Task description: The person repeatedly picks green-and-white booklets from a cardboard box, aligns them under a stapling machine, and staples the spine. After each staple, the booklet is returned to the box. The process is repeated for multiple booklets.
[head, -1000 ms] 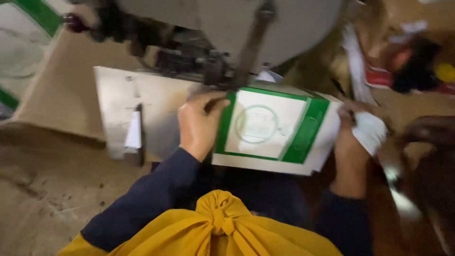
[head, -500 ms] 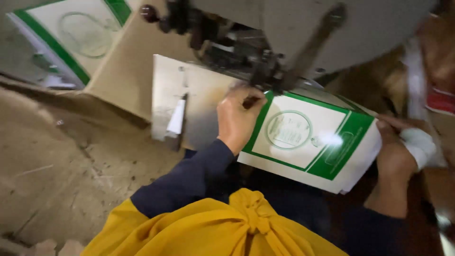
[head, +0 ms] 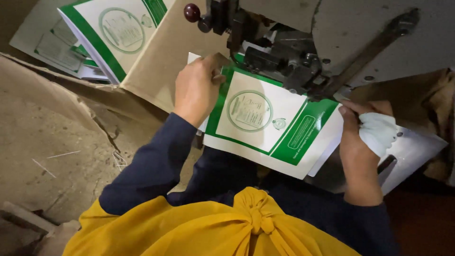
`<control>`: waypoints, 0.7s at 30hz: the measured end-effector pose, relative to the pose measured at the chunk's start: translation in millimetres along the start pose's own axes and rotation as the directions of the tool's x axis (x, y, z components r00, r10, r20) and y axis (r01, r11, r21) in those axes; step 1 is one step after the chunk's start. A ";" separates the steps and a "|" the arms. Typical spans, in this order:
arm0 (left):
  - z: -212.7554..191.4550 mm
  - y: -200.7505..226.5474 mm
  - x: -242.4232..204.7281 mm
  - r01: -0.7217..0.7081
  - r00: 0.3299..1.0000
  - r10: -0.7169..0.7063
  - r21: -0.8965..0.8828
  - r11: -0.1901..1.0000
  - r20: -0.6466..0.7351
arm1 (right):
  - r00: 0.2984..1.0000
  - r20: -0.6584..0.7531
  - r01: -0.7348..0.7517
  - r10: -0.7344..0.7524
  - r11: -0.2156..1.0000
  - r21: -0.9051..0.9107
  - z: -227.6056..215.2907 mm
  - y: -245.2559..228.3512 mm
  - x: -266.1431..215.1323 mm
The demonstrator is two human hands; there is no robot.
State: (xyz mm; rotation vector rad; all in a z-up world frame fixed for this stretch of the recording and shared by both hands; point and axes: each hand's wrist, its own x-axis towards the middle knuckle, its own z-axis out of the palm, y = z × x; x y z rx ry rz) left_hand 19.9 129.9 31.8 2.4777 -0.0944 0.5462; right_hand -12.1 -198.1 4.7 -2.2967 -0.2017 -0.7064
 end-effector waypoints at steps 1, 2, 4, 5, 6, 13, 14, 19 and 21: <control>-1.1 2.3 2.5 -0.023 1.000 0.023 -0.009 1.000 0.019 | 1.000 0.024 0.014 -0.015 1.000 0.013 -4.0 -2.5 0.8; -1.6 -1.0 4.1 -0.034 0.999 0.035 -0.023 0.999 0.030 | 1.000 0.015 0.004 -0.004 1.000 -0.003 -1.4 6.2 3.1; 2.5 -3.3 10.7 -0.087 0.996 0.086 0.113 0.990 0.014 | 0.988 0.040 0.155 -0.150 0.973 -0.174 -2.0 27.8 5.9; 5.7 0.0 11.7 -0.112 0.993 0.109 0.092 0.989 0.033 | 0.991 0.027 0.131 -0.128 0.971 -0.200 -2.0 32.1 4.8; 5.9 1.8 12.3 -0.045 0.998 0.038 0.153 0.987 0.052 | 0.996 0.002 0.093 -0.094 0.979 -0.180 1.0 35.6 6.0; 16.6 -0.9 -10.1 0.128 0.988 -0.129 -0.015 0.992 -0.089 | 1.000 -0.025 -0.004 0.004 1.000 0.022 -10.2 -6.1 7.8; 17.0 5.1 -16.1 0.128 0.988 -0.129 -0.013 0.992 -0.089 | 1.000 -0.025 -0.004 0.004 1.000 0.024 -11.6 -7.0 8.8; 53.0 14.5 -33.4 0.004 0.967 -0.050 -0.181 0.983 -0.251 | 0.995 0.096 0.019 -0.020 1.000 0.018 -17.4 -4.0 14.6; 76.9 39.2 -45.6 -0.068 0.969 0.041 -0.106 0.992 -0.243 | 0.993 0.120 -0.007 0.008 1.000 -0.008 -13.1 5.0 12.4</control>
